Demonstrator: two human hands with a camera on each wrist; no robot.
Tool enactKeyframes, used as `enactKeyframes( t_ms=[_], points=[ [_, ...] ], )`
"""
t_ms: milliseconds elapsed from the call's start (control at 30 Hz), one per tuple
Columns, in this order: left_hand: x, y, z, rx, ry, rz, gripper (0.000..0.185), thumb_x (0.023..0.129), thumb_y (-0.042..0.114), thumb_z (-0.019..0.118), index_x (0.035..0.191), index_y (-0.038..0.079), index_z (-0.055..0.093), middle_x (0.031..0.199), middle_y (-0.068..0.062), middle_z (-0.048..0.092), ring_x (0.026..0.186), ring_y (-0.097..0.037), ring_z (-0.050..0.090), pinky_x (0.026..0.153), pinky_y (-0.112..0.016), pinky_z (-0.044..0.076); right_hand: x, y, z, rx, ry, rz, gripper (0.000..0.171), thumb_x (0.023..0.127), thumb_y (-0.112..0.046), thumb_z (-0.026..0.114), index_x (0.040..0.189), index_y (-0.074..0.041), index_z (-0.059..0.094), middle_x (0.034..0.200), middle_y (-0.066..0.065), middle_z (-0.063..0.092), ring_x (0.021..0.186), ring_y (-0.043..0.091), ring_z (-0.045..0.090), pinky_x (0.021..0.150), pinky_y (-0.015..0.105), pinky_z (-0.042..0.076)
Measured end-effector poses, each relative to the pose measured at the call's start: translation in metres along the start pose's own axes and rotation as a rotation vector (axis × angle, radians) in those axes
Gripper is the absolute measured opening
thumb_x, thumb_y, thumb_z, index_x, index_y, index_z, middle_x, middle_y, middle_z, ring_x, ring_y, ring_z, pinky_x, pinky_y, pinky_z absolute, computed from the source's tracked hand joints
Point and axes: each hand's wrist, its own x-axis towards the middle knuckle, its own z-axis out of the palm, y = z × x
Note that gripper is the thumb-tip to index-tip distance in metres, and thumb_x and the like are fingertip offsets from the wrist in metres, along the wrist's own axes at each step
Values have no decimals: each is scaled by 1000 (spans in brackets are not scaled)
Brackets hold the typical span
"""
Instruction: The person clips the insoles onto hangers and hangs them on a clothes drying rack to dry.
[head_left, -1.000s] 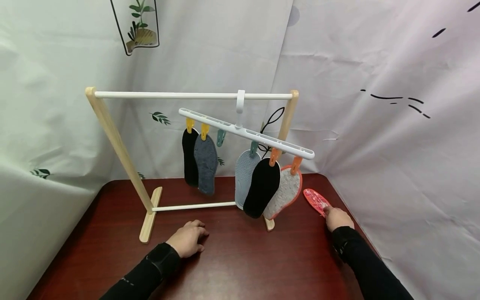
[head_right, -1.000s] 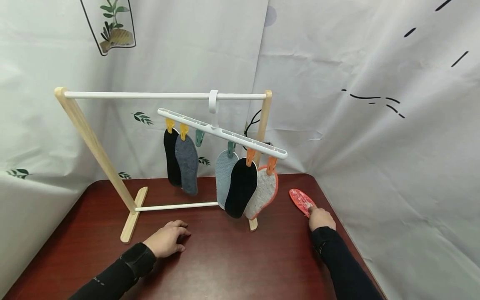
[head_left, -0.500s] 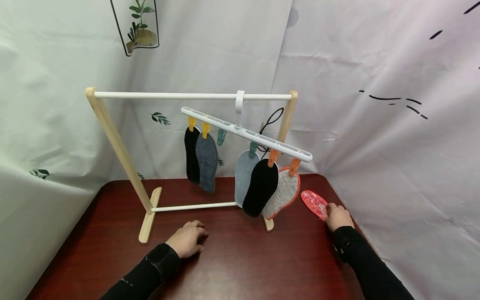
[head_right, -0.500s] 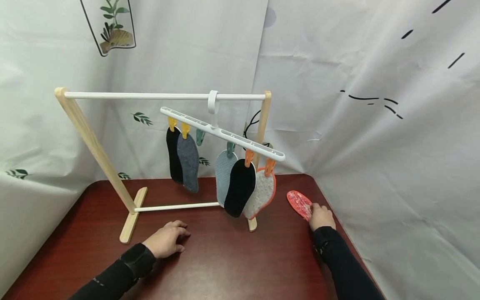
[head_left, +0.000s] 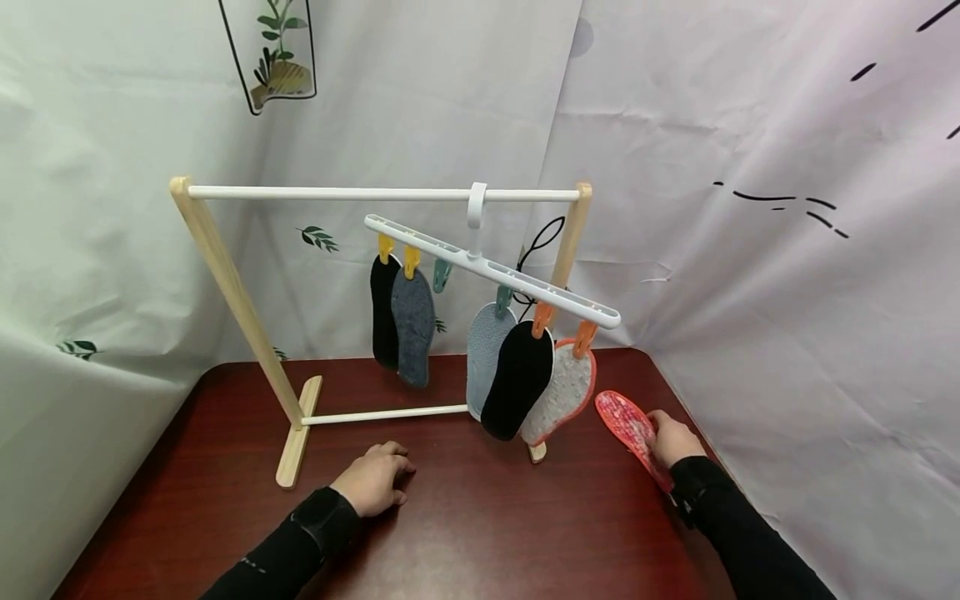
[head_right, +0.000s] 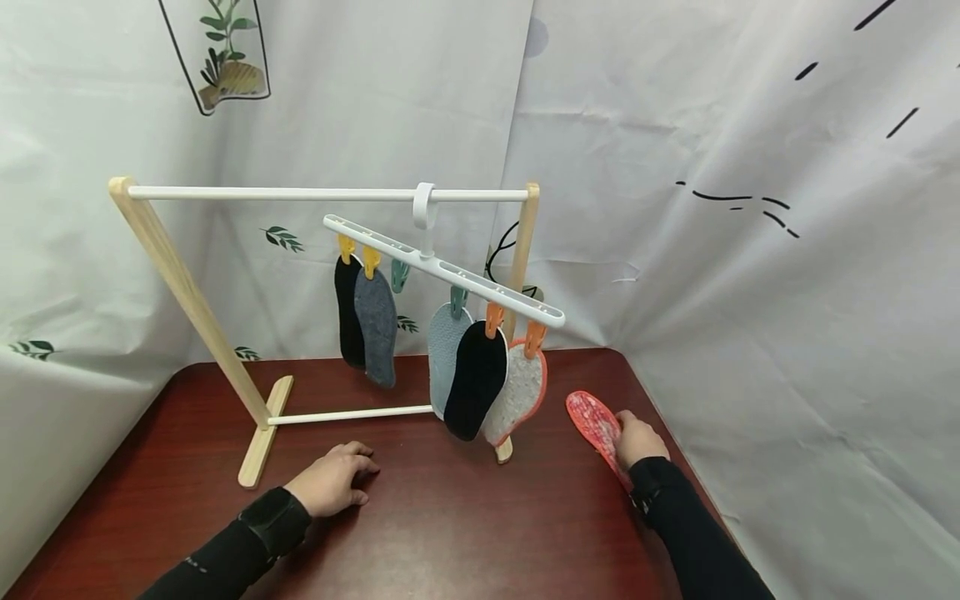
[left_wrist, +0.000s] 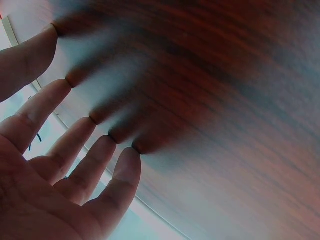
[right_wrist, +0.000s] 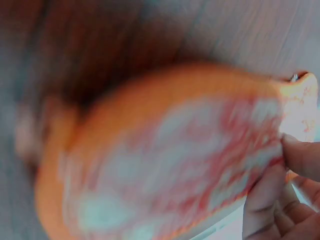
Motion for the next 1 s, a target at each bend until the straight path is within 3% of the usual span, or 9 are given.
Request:
enactKeyframes(
  t_ms=[133,267,433,667,1000],
  points=[
    [-1,1,-1,-1,-4,-6,35,77,11,87,110,7,76,129,-17,63,122,-39,58,94,-57,52,-7,-5,-3,46,-44,-50,33,97,-5,58,128,3,51,86,22,66,74,31,63,66,46,50],
    [-1,1,-2,4,-7,-16,35,77,12,88,110,7,76,130,-17,63,122,-39,58,95,-57,52,-13,-12,-7,126,-94,-89,31,100,-5,58,129,2,47,80,10,59,65,20,52,61,34,41],
    [-1,0,-1,5,-3,-9,36,78,11,87,111,7,76,130,-17,63,123,-39,58,96,-55,52,-20,-25,-10,248,-152,-147,27,100,-4,58,125,2,49,84,8,57,68,17,52,62,31,41],
    [-1,0,0,6,-4,-4,36,78,12,87,112,6,76,131,-18,62,123,-40,57,97,-55,51,-35,-45,-12,323,-267,-286,21,100,-7,61,119,-1,55,86,4,56,69,10,49,63,25,39],
    [0,1,2,12,-11,-13,36,79,13,87,113,6,76,131,-17,62,124,-39,57,98,-54,51,-54,-67,-13,413,-513,-427,26,103,-11,59,125,1,52,86,5,56,64,5,46,58,27,37]
  ],
)
